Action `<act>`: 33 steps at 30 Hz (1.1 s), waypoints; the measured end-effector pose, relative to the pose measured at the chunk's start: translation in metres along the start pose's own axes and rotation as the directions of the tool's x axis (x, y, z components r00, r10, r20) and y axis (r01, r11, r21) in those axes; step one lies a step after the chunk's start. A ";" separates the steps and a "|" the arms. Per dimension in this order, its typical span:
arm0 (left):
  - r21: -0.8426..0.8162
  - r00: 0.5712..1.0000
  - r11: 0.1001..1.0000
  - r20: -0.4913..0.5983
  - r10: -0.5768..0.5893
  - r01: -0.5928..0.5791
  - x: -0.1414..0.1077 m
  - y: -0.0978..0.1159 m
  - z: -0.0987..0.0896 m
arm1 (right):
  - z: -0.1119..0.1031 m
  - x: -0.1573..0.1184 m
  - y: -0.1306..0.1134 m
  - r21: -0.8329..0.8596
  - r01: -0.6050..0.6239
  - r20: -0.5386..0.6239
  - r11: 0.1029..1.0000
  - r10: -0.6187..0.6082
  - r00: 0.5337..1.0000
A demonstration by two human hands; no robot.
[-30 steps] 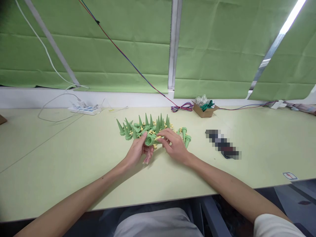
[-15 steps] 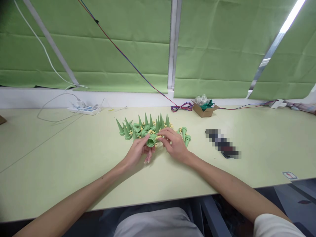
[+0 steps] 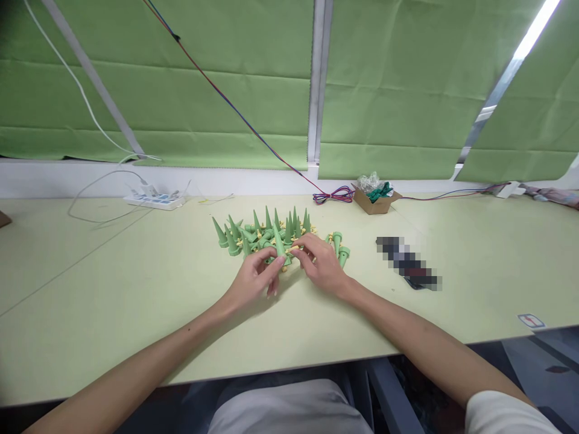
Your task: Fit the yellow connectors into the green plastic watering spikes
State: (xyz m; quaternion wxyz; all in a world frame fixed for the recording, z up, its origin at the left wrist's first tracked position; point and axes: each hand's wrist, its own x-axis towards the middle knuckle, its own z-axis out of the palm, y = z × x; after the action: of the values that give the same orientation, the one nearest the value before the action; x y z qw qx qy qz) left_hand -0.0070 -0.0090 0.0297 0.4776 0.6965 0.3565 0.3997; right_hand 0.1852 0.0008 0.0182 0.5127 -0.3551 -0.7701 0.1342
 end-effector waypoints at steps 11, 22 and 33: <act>0.155 0.976 0.982 -0.172 0.137 -0.110 0.003 -0.008 0.003 | -0.003 0.003 -0.005 -0.105 -0.001 0.020 0.994 0.003 1.000; 0.250 0.917 0.908 -0.134 0.376 -0.336 0.004 -0.017 -0.001 | -0.003 0.001 -0.007 -0.087 0.046 0.135 0.995 -0.034 0.990; 0.314 0.885 0.876 -0.175 0.432 -0.366 0.003 -0.013 0.001 | 0.000 -0.001 -0.003 -0.076 -0.022 -0.008 0.997 0.021 1.000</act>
State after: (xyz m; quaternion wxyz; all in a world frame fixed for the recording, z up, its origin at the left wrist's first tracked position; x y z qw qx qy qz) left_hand -0.0068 -0.0032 0.0182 0.2374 0.7607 0.3102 0.5184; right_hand 0.1837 -0.0021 0.0195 0.5004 -0.3831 -0.7687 0.1092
